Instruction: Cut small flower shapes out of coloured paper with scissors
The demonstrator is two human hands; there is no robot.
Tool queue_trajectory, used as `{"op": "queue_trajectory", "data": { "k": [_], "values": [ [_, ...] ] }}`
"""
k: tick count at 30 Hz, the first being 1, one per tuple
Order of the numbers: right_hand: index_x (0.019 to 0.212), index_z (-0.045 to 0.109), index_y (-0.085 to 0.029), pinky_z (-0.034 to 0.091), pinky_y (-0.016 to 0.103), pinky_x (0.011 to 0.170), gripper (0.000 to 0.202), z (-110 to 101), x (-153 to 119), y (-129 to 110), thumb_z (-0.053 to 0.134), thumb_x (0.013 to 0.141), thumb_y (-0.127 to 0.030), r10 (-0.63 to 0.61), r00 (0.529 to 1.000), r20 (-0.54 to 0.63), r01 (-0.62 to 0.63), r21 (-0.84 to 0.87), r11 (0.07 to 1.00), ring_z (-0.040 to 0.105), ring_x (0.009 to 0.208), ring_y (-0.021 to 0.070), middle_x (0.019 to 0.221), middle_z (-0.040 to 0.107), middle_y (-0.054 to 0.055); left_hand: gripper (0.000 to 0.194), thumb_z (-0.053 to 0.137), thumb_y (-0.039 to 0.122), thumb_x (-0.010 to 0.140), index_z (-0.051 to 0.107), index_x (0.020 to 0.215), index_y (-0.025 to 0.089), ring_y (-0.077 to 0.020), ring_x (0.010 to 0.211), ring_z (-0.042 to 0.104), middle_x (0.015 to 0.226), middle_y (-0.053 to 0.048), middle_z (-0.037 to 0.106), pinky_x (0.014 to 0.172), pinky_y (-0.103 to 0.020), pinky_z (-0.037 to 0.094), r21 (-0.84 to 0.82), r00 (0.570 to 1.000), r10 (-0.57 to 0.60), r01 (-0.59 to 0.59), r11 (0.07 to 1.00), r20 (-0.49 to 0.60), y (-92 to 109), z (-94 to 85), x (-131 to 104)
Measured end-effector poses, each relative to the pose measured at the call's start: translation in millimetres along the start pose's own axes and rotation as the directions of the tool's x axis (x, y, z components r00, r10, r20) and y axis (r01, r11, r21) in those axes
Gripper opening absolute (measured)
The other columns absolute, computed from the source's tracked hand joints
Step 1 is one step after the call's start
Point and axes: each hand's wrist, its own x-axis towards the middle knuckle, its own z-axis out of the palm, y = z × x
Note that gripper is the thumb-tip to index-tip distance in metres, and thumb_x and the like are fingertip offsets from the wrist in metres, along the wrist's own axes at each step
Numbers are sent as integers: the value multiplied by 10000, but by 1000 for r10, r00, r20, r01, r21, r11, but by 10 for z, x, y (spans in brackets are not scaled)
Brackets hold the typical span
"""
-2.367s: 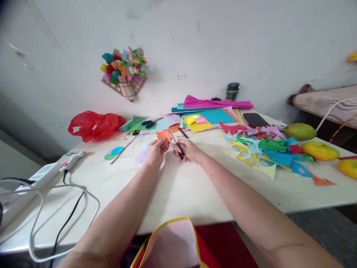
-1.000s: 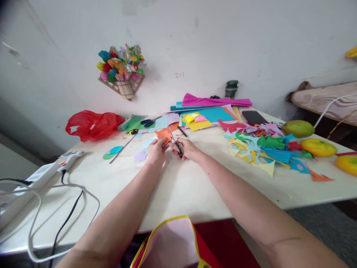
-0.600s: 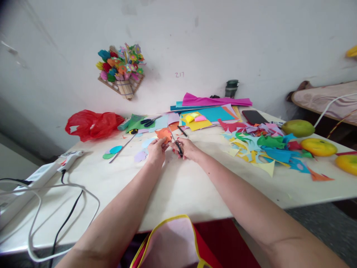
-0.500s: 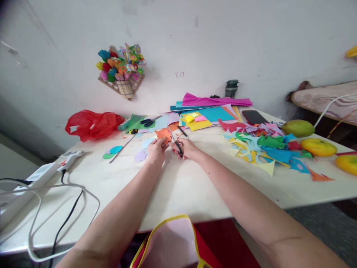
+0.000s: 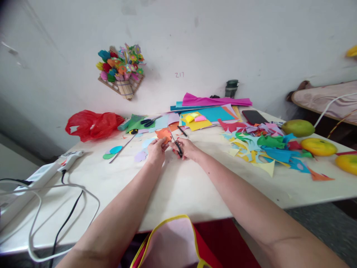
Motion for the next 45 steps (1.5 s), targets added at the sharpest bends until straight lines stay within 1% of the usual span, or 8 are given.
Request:
{"op": "queue_trajectory", "data": {
  "k": [4,9,12,16,19,32,41,45],
  "values": [
    [815,570,-179,352,184,312,340,4,3,3,729,834,-479,-6,1000,-5,6,6,1000,539,426,98,589,589,-28,279,789,145,558,511,567,172,-126,616,634,584,5,612,710,-273,534,4,1000,3,-3,1000,-13,-4,5,-1],
    [816,565,-177,340,173,302,294,9,9,5,713,862,-426,8,1000,-16,-8,3,1000,532,407,90,566,573,-38,250,772,136,568,524,576,168,-122,602,629,580,5,610,703,-273,534,-8,1000,3,-3,1000,-6,-6,2,0],
    [816,562,-177,334,168,296,280,10,18,13,714,864,-408,10,1000,-16,-10,0,1000,530,399,89,553,569,-43,268,781,137,557,515,571,173,-119,596,626,570,13,599,704,-271,537,-7,1000,7,-7,1000,-11,-6,3,0],
    [806,561,-177,323,160,289,279,4,27,22,714,864,-404,11,1000,-12,-11,-2,1000,537,397,89,545,565,-44,279,784,133,559,508,569,173,-115,589,618,578,8,604,724,-283,541,-3,1000,4,-4,1000,-11,4,9,-3],
    [808,565,-176,318,153,284,272,-5,28,22,717,863,-396,18,1000,-14,-18,-8,1000,538,394,86,547,565,-44,311,794,141,564,486,561,179,-118,598,618,556,23,576,738,-294,545,2,1000,20,-20,1000,-4,9,1,7],
    [839,587,-180,302,156,279,278,-45,47,52,743,830,-410,36,999,-5,-36,-14,999,526,390,89,546,568,-35,400,882,191,511,487,571,176,-141,629,663,556,16,576,794,-336,583,24,995,30,-32,999,91,8,-94,125],
    [837,579,-181,271,170,278,309,-40,36,32,770,788,-419,38,999,-5,-38,-15,999,499,377,87,546,557,-35,388,853,142,536,468,554,178,-148,637,665,552,8,580,780,-336,576,39,997,17,-20,999,80,65,-86,111],
    [818,567,-180,249,168,276,300,-25,25,-1,766,790,-403,56,998,-16,-56,-23,998,473,361,80,525,534,-45,425,874,157,526,450,550,181,-145,618,662,557,14,588,776,-344,575,51,996,16,-21,998,91,78,-99,117]
  ]
}}
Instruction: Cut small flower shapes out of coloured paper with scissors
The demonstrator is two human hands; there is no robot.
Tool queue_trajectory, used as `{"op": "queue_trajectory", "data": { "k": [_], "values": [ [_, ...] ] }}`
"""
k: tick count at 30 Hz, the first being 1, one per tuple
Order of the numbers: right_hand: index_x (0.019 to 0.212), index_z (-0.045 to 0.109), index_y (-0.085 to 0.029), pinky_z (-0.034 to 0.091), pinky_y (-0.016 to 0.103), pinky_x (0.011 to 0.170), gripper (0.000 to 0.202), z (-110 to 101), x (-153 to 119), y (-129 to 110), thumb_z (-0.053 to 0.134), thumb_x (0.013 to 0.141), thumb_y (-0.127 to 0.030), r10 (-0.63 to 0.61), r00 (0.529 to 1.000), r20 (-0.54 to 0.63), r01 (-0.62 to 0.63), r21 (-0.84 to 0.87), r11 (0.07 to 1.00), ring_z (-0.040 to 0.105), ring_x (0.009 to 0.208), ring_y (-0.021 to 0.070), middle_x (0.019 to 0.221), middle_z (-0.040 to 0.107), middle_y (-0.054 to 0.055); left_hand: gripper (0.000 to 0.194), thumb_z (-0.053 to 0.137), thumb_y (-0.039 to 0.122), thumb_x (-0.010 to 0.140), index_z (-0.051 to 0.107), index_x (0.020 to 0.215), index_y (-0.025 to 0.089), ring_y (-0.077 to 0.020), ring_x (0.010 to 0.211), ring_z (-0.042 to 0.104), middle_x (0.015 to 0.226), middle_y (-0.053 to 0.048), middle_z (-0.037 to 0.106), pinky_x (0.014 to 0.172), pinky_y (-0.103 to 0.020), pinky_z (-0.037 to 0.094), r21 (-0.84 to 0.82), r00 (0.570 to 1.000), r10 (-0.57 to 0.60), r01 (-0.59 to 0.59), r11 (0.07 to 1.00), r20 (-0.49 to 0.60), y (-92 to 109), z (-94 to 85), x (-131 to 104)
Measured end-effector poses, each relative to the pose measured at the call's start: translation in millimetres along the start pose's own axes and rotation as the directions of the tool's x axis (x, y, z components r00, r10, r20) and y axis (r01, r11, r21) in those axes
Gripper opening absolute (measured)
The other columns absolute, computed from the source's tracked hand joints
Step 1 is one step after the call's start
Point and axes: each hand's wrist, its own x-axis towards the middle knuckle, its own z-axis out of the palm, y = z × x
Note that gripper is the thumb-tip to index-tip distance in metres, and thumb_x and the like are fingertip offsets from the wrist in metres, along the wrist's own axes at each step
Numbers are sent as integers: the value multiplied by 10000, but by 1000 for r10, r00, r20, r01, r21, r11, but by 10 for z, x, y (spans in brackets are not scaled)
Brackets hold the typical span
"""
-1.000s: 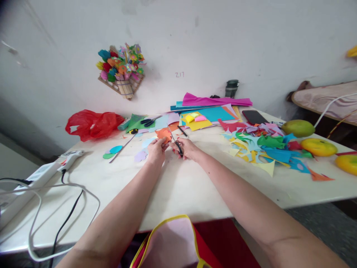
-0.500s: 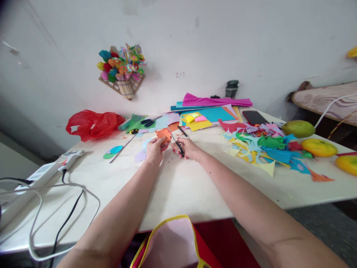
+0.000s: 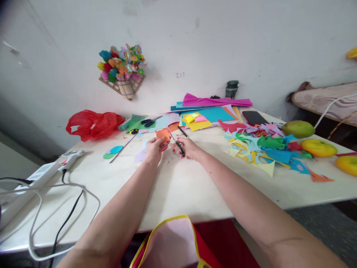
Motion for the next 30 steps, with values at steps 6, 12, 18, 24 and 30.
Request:
{"op": "queue_trajectory", "data": {
  "k": [6,12,18,24,30],
  "values": [
    [806,569,-179,251,177,288,304,-12,-31,-36,768,784,-409,-7,1000,0,7,-12,1000,473,359,82,521,529,-50,430,893,194,492,466,543,173,-151,620,670,596,-19,638,724,-316,558,12,1000,5,-6,1000,26,16,-28,14],
    [803,579,-177,250,186,286,283,-30,-29,-32,747,806,-404,-26,999,23,27,-25,999,476,352,90,511,531,-42,450,898,209,457,455,529,177,-139,578,648,569,-15,622,701,-303,546,18,999,11,-12,1000,48,42,-61,18],
    [807,589,-169,272,182,278,232,-69,-24,-22,712,844,-363,-52,998,45,54,-40,998,479,355,90,506,544,-34,415,898,211,454,498,558,174,-160,596,668,593,-42,645,705,-314,545,30,996,-11,9,999,86,55,-119,50],
    [811,592,-166,275,174,279,213,-129,18,32,709,843,-341,-73,992,100,79,-50,996,487,357,86,502,557,-38,365,889,209,435,554,572,161,-173,597,670,635,-61,680,669,-320,536,44,994,-14,9,999,112,67,-161,89],
    [800,591,-170,267,171,283,203,-159,6,1,679,860,-343,-48,991,124,59,-85,995,465,331,82,464,537,-49,330,893,188,447,611,611,140,-181,608,679,660,-78,691,665,-315,531,42,989,-35,29,999,143,102,-173,76]
  ]
}}
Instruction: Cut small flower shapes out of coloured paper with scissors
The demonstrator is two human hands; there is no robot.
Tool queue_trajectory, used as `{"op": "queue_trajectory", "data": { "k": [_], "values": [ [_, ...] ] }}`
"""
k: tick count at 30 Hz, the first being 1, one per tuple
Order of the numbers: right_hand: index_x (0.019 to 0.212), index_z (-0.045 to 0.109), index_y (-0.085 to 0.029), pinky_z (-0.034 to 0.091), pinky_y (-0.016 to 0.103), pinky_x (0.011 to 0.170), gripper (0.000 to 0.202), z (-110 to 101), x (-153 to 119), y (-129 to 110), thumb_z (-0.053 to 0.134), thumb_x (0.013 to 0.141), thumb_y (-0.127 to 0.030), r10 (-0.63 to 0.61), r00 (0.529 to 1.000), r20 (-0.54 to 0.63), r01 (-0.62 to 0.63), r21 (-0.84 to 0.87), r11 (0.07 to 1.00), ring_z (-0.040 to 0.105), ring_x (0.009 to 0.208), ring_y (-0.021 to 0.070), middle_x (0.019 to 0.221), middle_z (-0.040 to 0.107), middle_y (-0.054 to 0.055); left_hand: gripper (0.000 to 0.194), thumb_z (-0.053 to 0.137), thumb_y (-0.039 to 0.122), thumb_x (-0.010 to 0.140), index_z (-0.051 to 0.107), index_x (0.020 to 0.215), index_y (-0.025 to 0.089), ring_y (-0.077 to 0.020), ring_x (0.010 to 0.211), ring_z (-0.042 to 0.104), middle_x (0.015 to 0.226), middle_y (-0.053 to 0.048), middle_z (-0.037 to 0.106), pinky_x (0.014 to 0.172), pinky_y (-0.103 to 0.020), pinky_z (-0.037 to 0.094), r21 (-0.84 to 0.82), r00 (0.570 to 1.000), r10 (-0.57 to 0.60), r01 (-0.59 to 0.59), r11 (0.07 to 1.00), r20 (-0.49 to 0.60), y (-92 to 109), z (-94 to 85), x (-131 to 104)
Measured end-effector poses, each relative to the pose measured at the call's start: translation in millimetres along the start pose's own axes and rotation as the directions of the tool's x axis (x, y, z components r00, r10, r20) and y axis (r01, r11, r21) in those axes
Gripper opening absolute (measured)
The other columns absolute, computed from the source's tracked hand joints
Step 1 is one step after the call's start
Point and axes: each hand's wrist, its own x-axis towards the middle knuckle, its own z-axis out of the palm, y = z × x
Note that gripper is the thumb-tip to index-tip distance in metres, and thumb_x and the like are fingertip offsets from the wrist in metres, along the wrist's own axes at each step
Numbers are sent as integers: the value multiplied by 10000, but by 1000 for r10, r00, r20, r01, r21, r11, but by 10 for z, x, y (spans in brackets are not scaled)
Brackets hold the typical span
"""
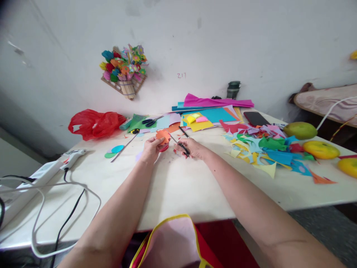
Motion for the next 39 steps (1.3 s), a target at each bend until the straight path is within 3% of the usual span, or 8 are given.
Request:
{"op": "queue_trajectory", "data": {
  "k": [9,39],
  "values": [
    [823,607,-166,257,175,283,180,-36,-52,-72,676,833,-332,18,999,27,-18,-8,1000,463,342,85,471,536,-56,321,888,196,453,656,664,129,-223,692,712,710,-100,709,691,-335,550,21,999,-7,5,1000,50,17,-44,0],
    [812,574,-168,298,160,275,214,-42,-58,-66,659,882,-351,39,999,33,-38,-19,999,507,375,79,525,553,-43,343,904,198,441,616,615,127,-202,672,697,652,-63,680,750,-370,580,30,997,-33,31,999,74,-31,-68,32]
  ]
}}
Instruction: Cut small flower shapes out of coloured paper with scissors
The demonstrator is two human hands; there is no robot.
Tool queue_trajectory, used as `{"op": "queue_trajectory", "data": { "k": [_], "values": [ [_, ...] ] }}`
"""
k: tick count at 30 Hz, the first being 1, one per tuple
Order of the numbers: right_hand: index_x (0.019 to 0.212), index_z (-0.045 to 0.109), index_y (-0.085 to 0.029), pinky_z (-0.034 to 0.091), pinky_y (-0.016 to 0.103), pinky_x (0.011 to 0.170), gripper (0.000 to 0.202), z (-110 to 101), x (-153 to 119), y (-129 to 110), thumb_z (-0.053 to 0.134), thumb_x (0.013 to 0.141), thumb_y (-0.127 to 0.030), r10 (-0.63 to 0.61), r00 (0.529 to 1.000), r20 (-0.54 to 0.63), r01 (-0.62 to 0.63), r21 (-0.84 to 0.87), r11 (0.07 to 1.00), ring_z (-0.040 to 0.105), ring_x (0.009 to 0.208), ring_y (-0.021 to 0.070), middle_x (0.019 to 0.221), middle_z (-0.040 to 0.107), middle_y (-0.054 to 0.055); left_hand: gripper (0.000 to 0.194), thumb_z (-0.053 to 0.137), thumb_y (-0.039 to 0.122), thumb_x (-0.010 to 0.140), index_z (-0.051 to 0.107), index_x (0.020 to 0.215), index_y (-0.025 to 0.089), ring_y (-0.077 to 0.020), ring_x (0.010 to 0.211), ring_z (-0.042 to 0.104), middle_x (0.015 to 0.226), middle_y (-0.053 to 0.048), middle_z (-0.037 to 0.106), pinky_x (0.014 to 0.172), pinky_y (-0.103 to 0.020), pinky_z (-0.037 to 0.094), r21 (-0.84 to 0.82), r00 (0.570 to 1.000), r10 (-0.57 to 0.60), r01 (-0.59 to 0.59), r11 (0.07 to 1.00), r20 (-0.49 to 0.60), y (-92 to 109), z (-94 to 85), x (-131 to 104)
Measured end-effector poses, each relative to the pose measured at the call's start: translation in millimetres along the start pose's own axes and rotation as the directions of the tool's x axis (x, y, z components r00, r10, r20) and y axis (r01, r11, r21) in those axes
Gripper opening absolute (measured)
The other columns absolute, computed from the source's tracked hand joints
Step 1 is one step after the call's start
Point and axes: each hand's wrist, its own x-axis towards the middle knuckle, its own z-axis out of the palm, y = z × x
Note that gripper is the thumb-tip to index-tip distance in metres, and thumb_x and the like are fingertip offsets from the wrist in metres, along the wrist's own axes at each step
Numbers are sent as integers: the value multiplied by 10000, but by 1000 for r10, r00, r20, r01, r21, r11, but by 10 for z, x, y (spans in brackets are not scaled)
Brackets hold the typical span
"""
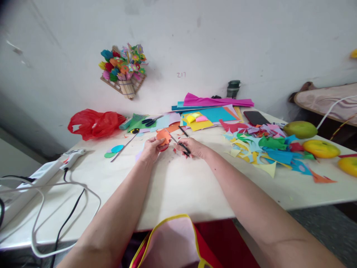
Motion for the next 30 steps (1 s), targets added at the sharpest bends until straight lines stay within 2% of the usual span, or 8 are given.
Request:
{"op": "queue_trajectory", "data": {
  "k": [14,24,30],
  "values": [
    [801,580,-156,291,165,295,171,11,-26,-63,601,913,-284,1,1000,-7,-1,-46,999,464,352,74,487,514,-51,339,906,208,449,638,635,116,-206,702,705,680,-74,695,745,-350,570,11,1000,-10,10,1000,20,32,8,-22],
    [835,605,-163,256,165,293,204,-43,0,-6,655,866,-358,-8,999,38,10,-59,998,469,346,74,496,530,-51,369,931,247,423,649,618,110,-163,626,664,657,-60,682,673,-312,559,24,998,-1,0,1000,64,42,-60,-6],
    [836,620,-159,255,169,299,269,-101,41,74,661,843,-425,-23,997,75,25,-33,999,429,335,68,482,552,-43,359,907,245,460,576,539,130,-147,587,620,585,-35,616,621,-296,520,68,997,3,-9,998,83,59,-83,-8]
  ]
}}
